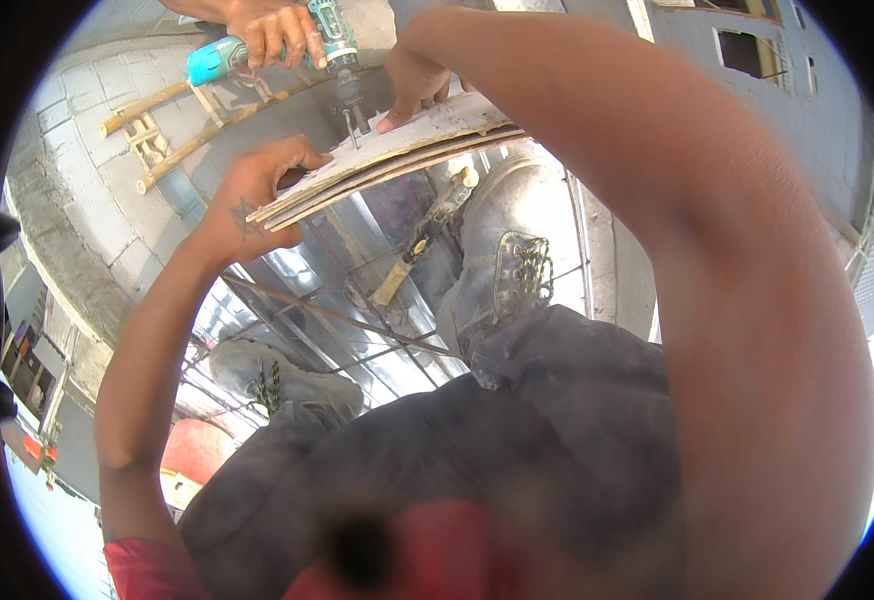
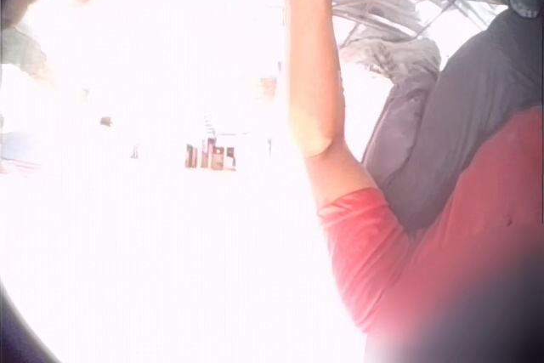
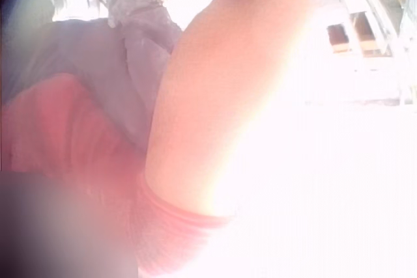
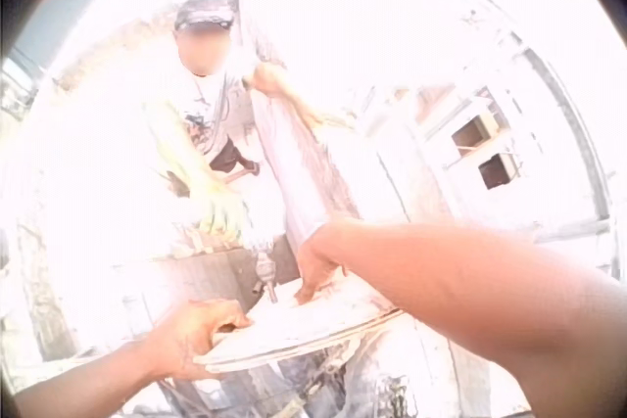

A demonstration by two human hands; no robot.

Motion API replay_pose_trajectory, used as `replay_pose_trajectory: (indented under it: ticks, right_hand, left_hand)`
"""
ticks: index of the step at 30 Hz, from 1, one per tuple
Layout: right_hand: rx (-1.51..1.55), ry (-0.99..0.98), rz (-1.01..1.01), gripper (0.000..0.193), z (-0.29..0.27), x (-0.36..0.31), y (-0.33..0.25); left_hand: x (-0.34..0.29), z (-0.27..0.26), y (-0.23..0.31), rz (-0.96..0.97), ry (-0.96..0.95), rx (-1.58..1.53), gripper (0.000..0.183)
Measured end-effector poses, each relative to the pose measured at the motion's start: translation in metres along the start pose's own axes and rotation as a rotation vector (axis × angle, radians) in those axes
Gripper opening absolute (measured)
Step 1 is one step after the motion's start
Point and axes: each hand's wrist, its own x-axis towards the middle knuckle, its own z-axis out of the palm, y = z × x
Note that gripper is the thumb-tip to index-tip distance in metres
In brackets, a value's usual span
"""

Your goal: The person uses a cordless drill to fasten wooden planks to a metal roof frame, then ties metal rods together with wire. They work on a partially constructed roof with visible rebar and wooden supports.

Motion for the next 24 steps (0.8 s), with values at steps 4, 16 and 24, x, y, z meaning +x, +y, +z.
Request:
replay_pose_trajectory:
  ticks: [4, 16, 24]
  right_hand:
    - [-0.077, 0.081, 0.02, 0.078, -0.002, -0.012, -0.006]
    - [-0.118, 0.123, 0.012, 0.075, -0.002, -0.014, -0.007]
    - [-0.097, 0.125, 0.024, 0.075, 0.0, -0.014, -0.009]
  left_hand:
    - [0.0, 0.004, -0.001, -0.035, 0.035, -0.002, 0.044]
    - [-0.001, 0.006, -0.004, -0.059, 0.024, -0.043, 0.043]
    - [0.001, 0.003, -0.001, -0.026, 0.051, -0.014, 0.042]
